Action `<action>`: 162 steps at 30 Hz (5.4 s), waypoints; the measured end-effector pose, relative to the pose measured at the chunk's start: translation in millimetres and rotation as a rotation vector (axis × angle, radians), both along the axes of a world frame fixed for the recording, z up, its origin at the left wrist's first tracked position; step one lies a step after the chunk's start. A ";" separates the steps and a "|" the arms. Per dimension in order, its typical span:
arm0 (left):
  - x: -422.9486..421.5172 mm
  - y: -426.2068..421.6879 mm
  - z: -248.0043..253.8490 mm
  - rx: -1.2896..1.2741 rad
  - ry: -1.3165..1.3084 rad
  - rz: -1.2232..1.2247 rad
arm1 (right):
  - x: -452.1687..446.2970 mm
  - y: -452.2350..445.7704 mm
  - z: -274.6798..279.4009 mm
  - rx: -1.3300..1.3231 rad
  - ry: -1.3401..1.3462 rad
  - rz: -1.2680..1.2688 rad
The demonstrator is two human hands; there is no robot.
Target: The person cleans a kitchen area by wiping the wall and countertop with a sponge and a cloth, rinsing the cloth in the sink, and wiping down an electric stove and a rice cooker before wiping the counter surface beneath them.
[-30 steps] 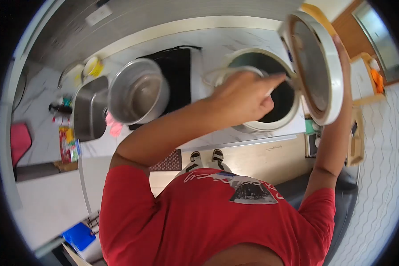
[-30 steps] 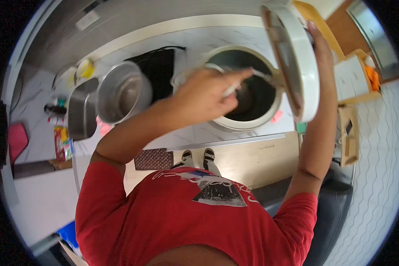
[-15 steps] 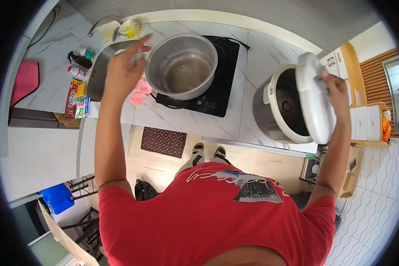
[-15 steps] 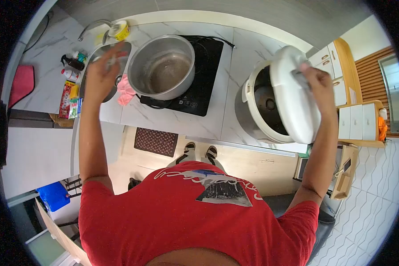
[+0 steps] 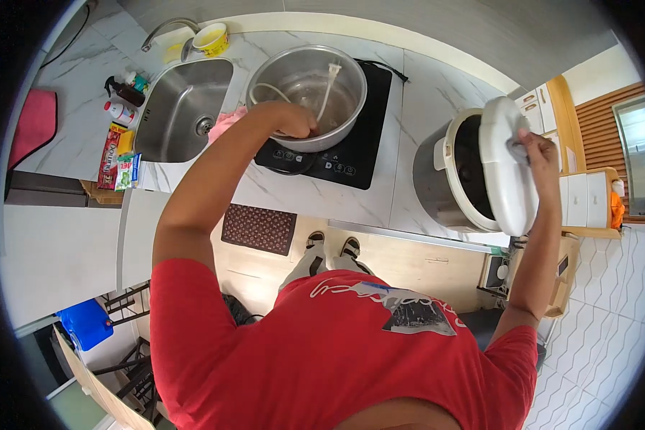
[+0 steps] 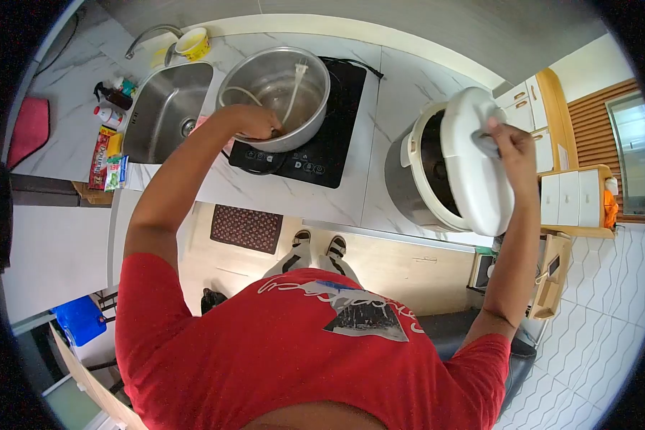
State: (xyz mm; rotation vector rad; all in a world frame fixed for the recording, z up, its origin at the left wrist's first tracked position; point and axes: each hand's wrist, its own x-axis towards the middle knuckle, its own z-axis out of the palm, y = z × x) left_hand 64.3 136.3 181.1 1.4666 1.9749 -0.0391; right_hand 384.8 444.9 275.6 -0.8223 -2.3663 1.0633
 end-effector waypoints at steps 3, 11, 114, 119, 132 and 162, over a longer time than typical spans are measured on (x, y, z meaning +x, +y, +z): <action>9.1 15.8 -10.2 -0.202 0.086 0.054 | -9.1 -15.4 -1.8 0.039 -0.165 0.078; -1.0 -15.9 12.9 0.209 0.077 -0.049 | 0.0 -3.2 2.5 0.007 -0.030 0.013; -89.2 -310.2 -124.4 0.692 0.277 0.446 | -61.4 -236.2 -76.3 -0.507 0.389 -0.218; -74.0 -246.3 -134.9 0.924 0.315 0.530 | -118.1 -233.8 -165.4 0.244 -0.129 0.036; 9.8 -22.3 -118.5 0.665 0.014 0.555 | -193.9 -183.4 -250.1 0.555 -0.203 -0.067; -108.3 -58.9 -160.9 1.100 -0.679 1.230 | -347.1 -162.1 -225.0 0.069 0.006 0.673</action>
